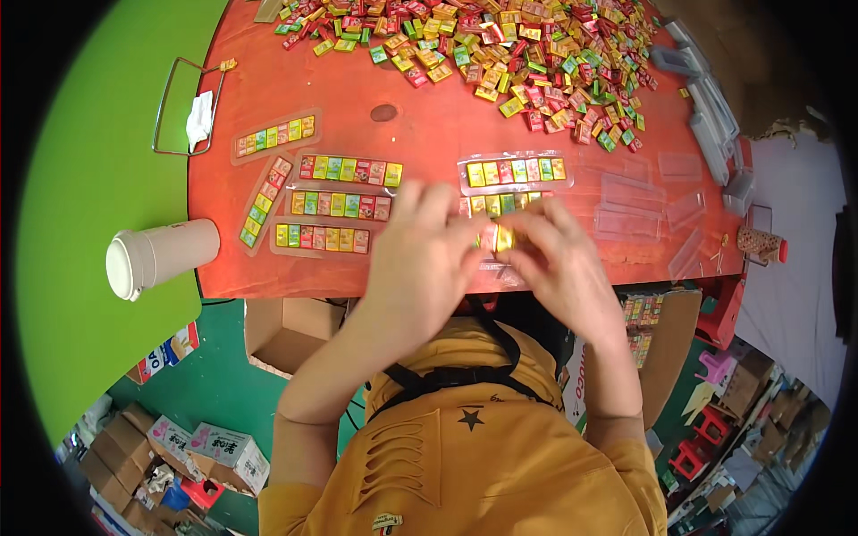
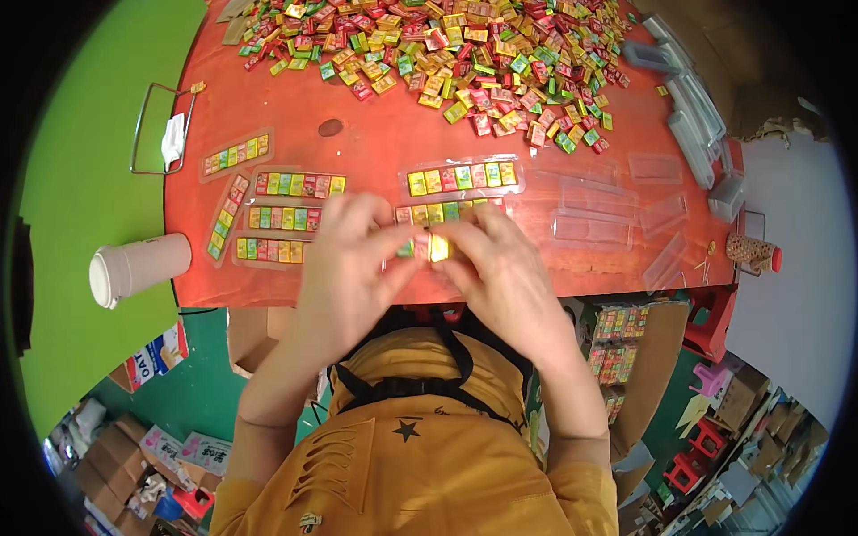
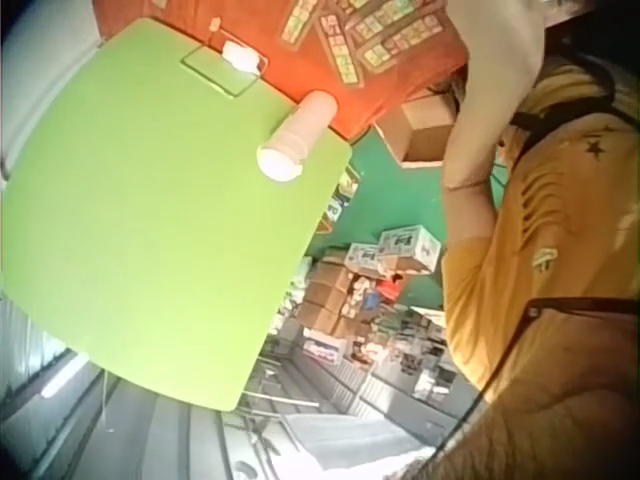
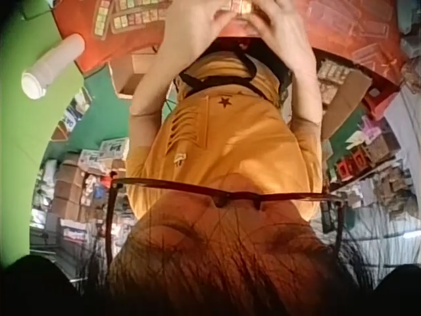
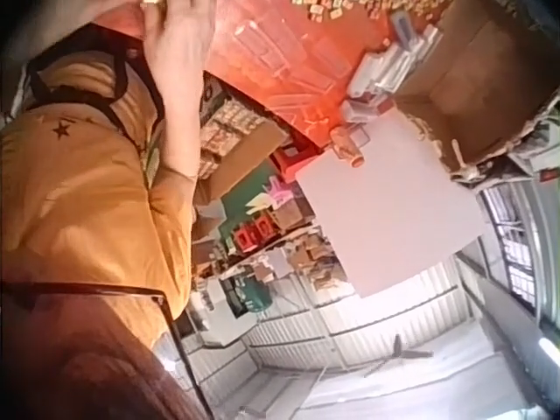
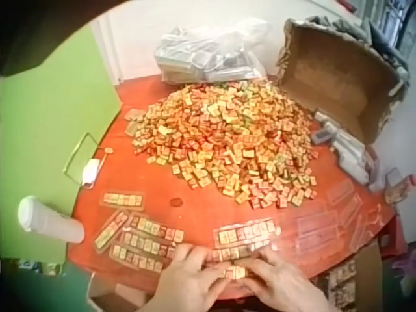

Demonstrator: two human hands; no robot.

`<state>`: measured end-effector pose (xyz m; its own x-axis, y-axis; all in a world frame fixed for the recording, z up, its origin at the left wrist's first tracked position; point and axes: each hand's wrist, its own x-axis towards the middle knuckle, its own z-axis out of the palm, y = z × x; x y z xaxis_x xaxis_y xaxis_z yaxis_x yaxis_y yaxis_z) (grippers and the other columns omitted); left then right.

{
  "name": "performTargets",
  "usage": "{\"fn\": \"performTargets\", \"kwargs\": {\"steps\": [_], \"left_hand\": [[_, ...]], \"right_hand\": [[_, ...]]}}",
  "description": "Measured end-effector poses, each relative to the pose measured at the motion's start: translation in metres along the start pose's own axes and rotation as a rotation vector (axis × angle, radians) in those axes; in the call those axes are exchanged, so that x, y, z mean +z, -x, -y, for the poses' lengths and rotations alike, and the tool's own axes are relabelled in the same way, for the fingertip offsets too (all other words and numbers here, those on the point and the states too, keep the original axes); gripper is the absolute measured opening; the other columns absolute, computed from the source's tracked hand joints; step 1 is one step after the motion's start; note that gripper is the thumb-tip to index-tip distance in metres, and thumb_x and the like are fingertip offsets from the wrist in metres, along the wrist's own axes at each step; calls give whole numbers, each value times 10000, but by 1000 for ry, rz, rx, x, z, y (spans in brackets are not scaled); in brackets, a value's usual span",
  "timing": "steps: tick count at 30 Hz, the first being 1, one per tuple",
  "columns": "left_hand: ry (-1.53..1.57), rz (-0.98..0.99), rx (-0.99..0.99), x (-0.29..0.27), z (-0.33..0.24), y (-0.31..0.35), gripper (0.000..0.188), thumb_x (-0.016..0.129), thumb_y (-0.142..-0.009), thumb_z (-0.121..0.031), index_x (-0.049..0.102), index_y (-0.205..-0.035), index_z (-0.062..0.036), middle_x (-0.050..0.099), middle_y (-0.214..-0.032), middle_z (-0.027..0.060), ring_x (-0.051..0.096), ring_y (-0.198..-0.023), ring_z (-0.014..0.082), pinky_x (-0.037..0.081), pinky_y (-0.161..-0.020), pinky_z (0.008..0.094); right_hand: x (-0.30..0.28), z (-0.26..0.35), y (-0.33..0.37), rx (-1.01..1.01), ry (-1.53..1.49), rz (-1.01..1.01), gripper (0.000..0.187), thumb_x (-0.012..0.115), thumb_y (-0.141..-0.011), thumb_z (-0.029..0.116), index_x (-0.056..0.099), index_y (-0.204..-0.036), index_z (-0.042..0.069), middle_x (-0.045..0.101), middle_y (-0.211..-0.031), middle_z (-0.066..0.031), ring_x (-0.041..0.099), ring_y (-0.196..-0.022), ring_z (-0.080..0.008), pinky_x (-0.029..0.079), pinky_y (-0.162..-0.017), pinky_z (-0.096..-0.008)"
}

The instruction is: Picking small colorful rectangular items from a large pile and arranging them into organized rows on a red table.

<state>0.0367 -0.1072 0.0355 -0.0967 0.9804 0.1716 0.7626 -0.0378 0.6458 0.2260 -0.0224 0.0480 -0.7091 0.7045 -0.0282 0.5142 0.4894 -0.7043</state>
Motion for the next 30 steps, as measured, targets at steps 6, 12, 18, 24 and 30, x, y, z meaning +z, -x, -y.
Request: {"fn": "performTargets", "kwargs": {"steps": [6, 12, 18, 24, 30], "left_hand": [[91, 116, -103, 30, -5, 24, 411, 822, -797, -91, 735, -1194, -31, 583, -1175, 111, 552, -1108, 323, 543, -890, 441], [165, 3, -79, 29, 6, 39, 396, 790, -808, 25, 707, -1192, -14, 596, -1240, 107, 584, -1158, 307, 558, -886, 375], [115, -132, -25, 38, 20, 42, 328, 752, -830, 90, 713, -1138, -15, 662, -1135, 79, 658, -1006, 255, 571, -825, 350], [213, -260, -121, 41, 18, 54, 240, 769, -850, 70, 722, -1067, -21, 667, -1124, 88, 669, -872, 180, 566, -662, 298], [123, -234, -132, 57, 3, 58, 243, 769, -850, 6, 691, -1080, 5, 635, -1123, 134, 623, -1035, 338, 534, -868, 434]], "right_hand": [[16, -18, 38, 165, -61, -33, 382, 780, -895, -4, 657, -1253, 41, 567, -1234, -175, 695, -1040, -345, 608, -887, -414], [17, -24, 53, 155, -94, -75, 296, 738, -930, -18, 658, -1213, 17, 588, -1237, -168, 676, -1080, -372, 585, -890, -436], [25, -36, 53, -142, 286, -160, 273, 729, -856, -74, 704, -1115, 7, 656, -1140, -150, 654, -1006, -348, 565, -855, -429], [39, -43, 58, -237, 382, -303, 363, 728, -819, -82, 715, -1166, 25, 668, -1192, -122, 649, -991, -319, 555, -857, -409], [48, -51, 66, -170, 312, -340, 375, 732, -845, -95, 701, -1200, 21, 645, -1218, -152, 652, -1021, -320, 549, -881, -413]]}}
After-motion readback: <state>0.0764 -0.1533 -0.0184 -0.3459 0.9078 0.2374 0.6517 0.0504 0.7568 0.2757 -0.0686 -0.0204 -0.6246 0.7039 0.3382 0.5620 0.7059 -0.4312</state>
